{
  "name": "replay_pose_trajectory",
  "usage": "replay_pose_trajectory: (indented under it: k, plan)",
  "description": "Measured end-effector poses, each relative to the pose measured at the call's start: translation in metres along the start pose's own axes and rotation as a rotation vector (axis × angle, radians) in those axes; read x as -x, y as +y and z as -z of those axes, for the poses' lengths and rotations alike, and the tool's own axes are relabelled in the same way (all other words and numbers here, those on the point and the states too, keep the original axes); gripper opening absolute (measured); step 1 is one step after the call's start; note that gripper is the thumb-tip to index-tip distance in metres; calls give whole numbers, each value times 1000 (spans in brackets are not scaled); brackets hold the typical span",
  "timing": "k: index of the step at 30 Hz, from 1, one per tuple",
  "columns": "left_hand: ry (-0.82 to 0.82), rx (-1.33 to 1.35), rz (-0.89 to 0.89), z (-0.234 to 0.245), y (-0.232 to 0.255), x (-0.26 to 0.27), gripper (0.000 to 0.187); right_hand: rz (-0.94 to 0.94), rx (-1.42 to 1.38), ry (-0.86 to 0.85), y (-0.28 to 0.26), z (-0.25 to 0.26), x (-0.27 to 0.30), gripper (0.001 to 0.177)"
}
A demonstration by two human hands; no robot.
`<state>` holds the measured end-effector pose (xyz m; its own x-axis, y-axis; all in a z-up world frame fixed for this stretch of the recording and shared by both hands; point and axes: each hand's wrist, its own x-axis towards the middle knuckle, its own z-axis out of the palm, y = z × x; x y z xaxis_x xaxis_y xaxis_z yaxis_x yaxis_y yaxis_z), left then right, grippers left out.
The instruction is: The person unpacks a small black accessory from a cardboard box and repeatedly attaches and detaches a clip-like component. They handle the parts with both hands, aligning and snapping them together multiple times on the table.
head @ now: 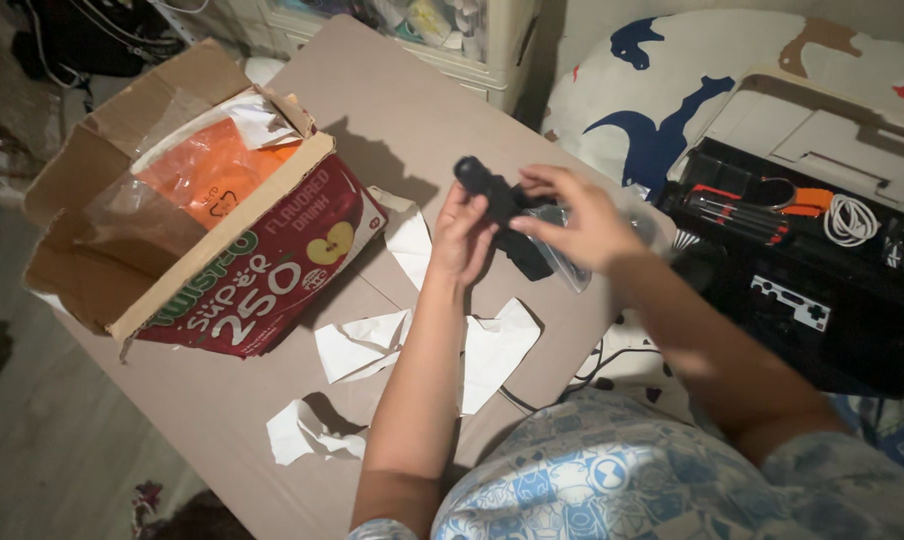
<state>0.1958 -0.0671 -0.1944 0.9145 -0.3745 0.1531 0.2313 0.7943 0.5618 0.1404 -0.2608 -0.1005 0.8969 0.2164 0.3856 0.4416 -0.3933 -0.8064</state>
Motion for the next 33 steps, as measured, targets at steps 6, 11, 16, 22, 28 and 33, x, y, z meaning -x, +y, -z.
replay_pose_trajectory:
  k: [6, 11, 16, 22, 28, 33]
  plan:
    - [102, -205, 23, -20, 3, 1, 44, -239, -275, -30, 34, -26, 3, 30]
    - [312, -1074, -186, -96, 46, -6, 59, -294, -561, 16, 52, -28, 8, 25]
    - [10, -1845, -620, -176, 143, 63, 49, -256, -471, 10, 55, -24, 9, 25]
    - [663, -1691, -683, -196, 246, 245, 39, -301, -569, -16, 49, -15, 10, 22]
    - [1324, -1370, -468, -132, 235, 396, 37, -268, -708, -29, 50, -15, 8, 21]
    - [1384, -1250, -353, -105, 230, 438, 36, -289, -703, -23, 44, -13, 8, 19]
